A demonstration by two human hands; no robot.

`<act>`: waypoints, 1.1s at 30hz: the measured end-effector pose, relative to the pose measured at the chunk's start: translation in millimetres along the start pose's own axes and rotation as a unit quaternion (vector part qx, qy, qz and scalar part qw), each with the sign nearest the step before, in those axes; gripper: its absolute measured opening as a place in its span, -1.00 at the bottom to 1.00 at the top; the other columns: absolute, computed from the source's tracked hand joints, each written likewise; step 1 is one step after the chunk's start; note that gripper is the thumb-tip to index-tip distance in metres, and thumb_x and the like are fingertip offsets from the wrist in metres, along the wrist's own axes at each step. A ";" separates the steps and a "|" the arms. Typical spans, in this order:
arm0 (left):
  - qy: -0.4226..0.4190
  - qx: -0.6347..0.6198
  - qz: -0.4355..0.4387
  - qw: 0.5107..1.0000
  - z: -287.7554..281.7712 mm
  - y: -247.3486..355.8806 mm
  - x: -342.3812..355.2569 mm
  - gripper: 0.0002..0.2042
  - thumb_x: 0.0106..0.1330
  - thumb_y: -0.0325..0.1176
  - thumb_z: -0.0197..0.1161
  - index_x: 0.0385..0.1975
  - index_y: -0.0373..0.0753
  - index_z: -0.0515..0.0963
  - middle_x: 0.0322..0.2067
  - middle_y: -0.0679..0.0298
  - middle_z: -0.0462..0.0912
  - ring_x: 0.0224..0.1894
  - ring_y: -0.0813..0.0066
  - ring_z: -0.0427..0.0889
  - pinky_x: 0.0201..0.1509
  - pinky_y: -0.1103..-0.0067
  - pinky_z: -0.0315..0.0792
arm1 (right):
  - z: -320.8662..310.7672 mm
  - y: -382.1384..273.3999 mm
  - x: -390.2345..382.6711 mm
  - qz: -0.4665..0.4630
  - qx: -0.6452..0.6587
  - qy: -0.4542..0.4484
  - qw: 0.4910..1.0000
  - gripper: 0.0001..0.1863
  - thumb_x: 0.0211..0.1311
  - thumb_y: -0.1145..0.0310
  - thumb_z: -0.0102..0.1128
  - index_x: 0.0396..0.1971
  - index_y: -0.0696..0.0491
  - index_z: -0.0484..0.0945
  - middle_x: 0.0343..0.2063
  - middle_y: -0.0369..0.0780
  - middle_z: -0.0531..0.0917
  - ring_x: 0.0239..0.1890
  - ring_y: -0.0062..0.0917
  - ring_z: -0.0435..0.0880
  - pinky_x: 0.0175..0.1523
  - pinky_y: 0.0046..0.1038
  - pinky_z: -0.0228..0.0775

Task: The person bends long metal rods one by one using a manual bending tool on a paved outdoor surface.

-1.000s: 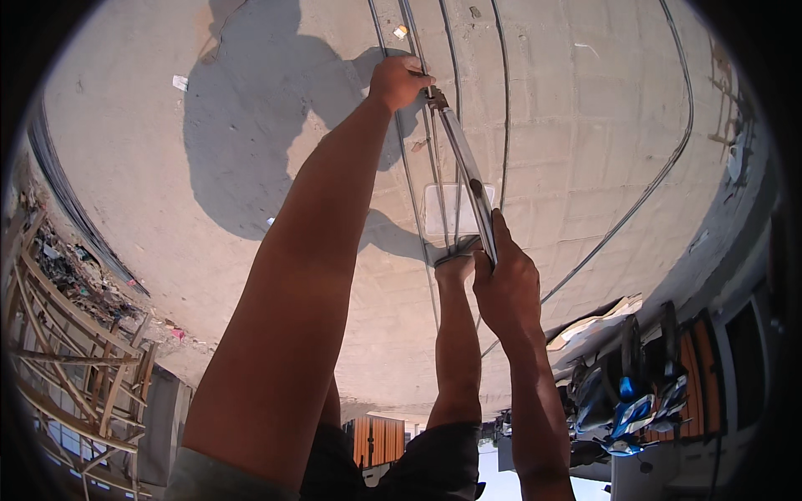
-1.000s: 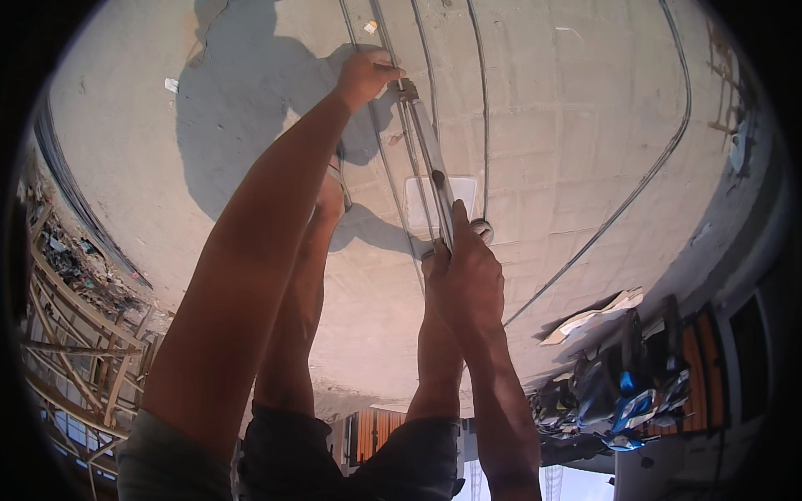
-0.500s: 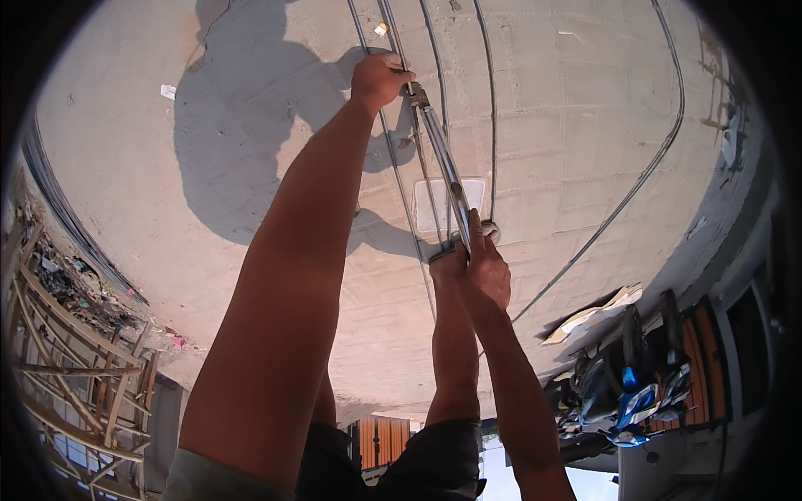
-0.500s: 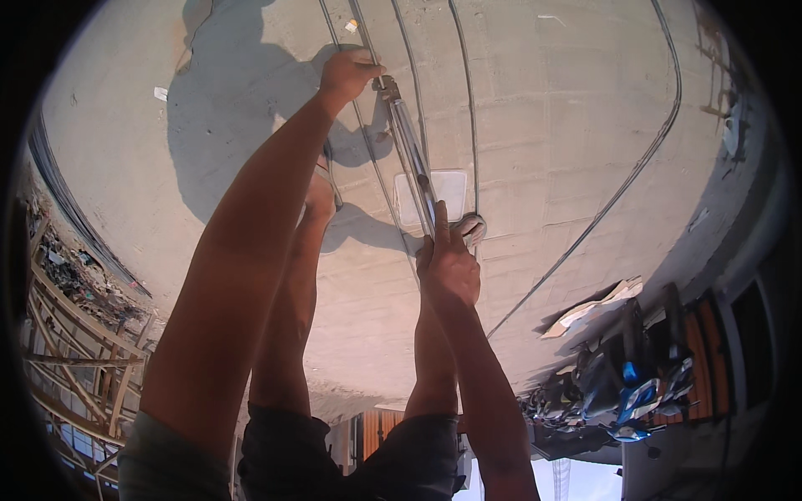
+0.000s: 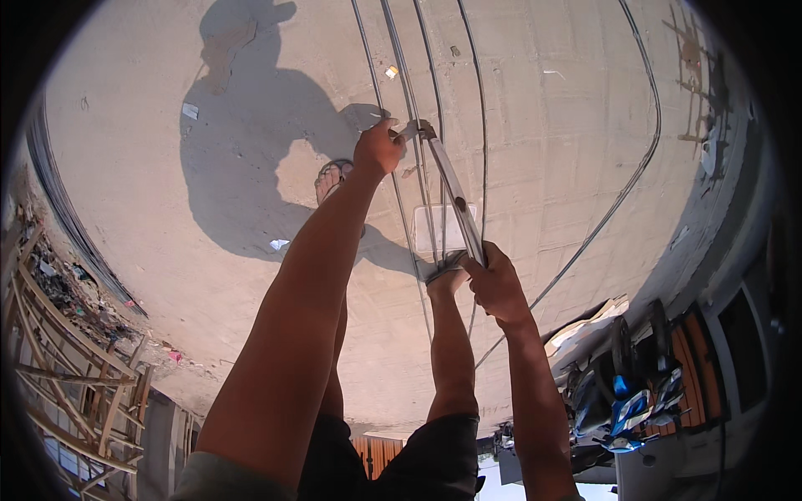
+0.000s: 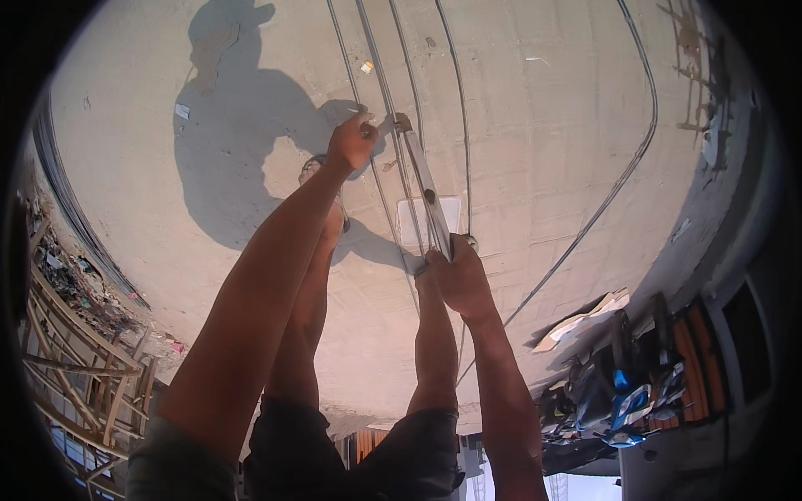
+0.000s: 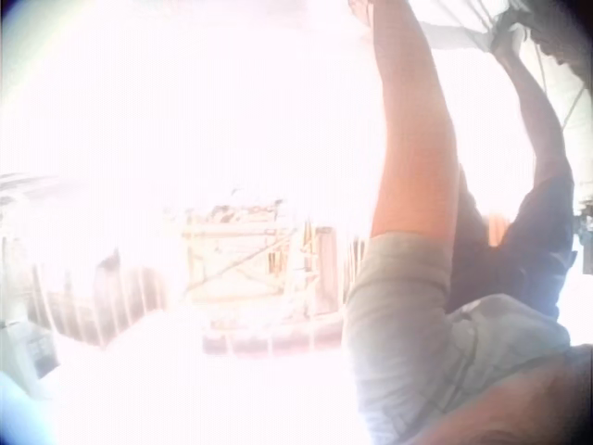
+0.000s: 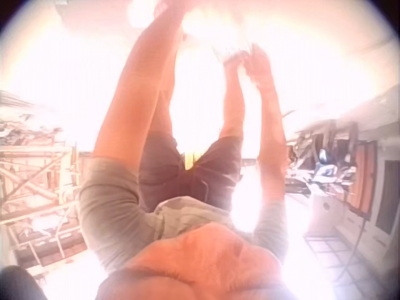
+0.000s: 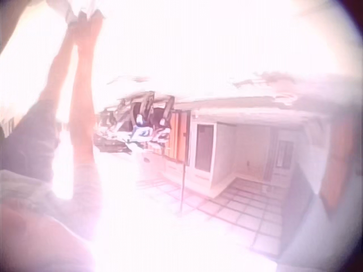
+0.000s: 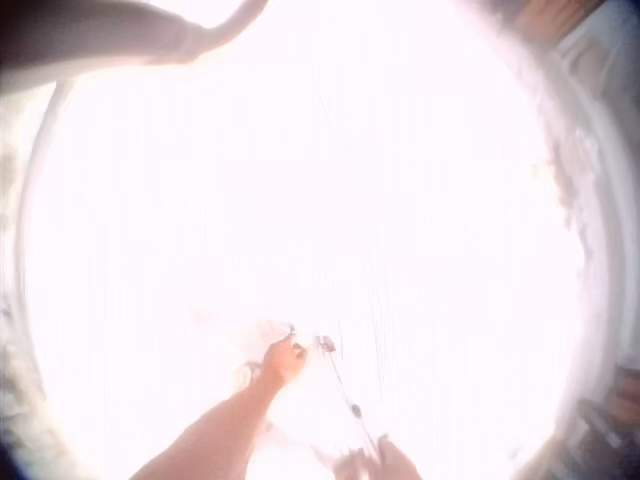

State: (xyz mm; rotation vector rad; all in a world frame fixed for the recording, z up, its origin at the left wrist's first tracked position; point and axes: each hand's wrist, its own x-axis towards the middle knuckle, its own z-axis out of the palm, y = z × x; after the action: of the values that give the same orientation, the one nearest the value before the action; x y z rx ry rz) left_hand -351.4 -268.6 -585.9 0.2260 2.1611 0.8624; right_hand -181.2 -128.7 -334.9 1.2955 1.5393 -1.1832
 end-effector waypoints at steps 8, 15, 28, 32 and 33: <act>-0.120 0.148 -0.041 0.981 -139.0 -82.6 -93.8 -0.70 0.27 -0.21 0.28 -0.06 -0.18 0.61 -0.21 0.11 0.74 -0.12 0.08 0.71 -0.01 0.29 0.56 | 38.0 15.7 -49.5 0.086 0.238 0.078 0.964 -0.61 0.31 0.30 0.13 0.02 0.21 0.34 -0.35 -0.12 0.59 -0.54 -0.46 0.62 -0.53 -0.39 0.44; -0.077 0.316 -0.150 0.934 -293.3 -67.3 -99.1 -0.73 0.27 -0.23 0.32 -0.10 -0.20 0.63 -0.25 0.10 0.76 -0.15 0.15 0.74 -0.05 0.35 0.59 | -25.8 -2.8 -43.8 0.172 0.344 0.010 0.923 -0.75 0.34 0.29 0.14 -0.17 0.13 0.37 -0.54 -0.35 0.42 -0.71 -0.73 0.35 -0.69 -0.58 0.17; -0.165 0.168 -0.091 0.968 57.2 117.0 -24.7 -0.67 0.28 -0.11 0.25 -0.05 -0.14 0.65 -0.16 0.09 0.74 -0.03 0.04 0.68 0.07 0.27 0.54 | -153.8 53.3 -20.0 0.227 0.413 -0.032 0.882 -0.83 0.42 0.24 0.12 -0.31 -0.02 0.37 -0.62 -0.44 0.34 -0.75 -0.80 0.24 -0.72 -0.66 0.07; -0.145 0.008 0.054 0.988 146.4 186.8 -31.4 -0.70 0.29 -0.18 0.25 -0.10 -0.24 0.63 -0.24 0.00 0.73 -0.13 0.08 0.73 -0.01 0.33 0.56 | -192.9 61.8 -0.5 0.105 0.497 0.036 0.861 -0.81 0.41 0.26 0.12 -0.19 0.07 0.44 -0.60 -0.40 0.39 -0.75 -0.76 0.27 -0.70 -0.61 0.10; -0.172 0.001 0.023 0.985 171.0 207.5 -37.2 -0.71 0.30 -0.21 0.26 -0.11 -0.26 0.63 -0.26 0.01 0.73 -0.15 0.13 0.73 -0.05 0.37 0.56 | -210.8 80.9 13.9 0.081 0.458 0.091 0.881 -0.80 0.40 0.26 0.12 -0.17 0.09 0.45 -0.58 -0.39 0.40 -0.74 -0.76 0.27 -0.70 -0.61 0.09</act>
State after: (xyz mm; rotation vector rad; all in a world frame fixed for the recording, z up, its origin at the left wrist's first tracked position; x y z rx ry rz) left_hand -225.8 -40.9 -508.4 0.3979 1.8398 0.7839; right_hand -104.0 82.1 -307.3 2.1374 0.9356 -1.8086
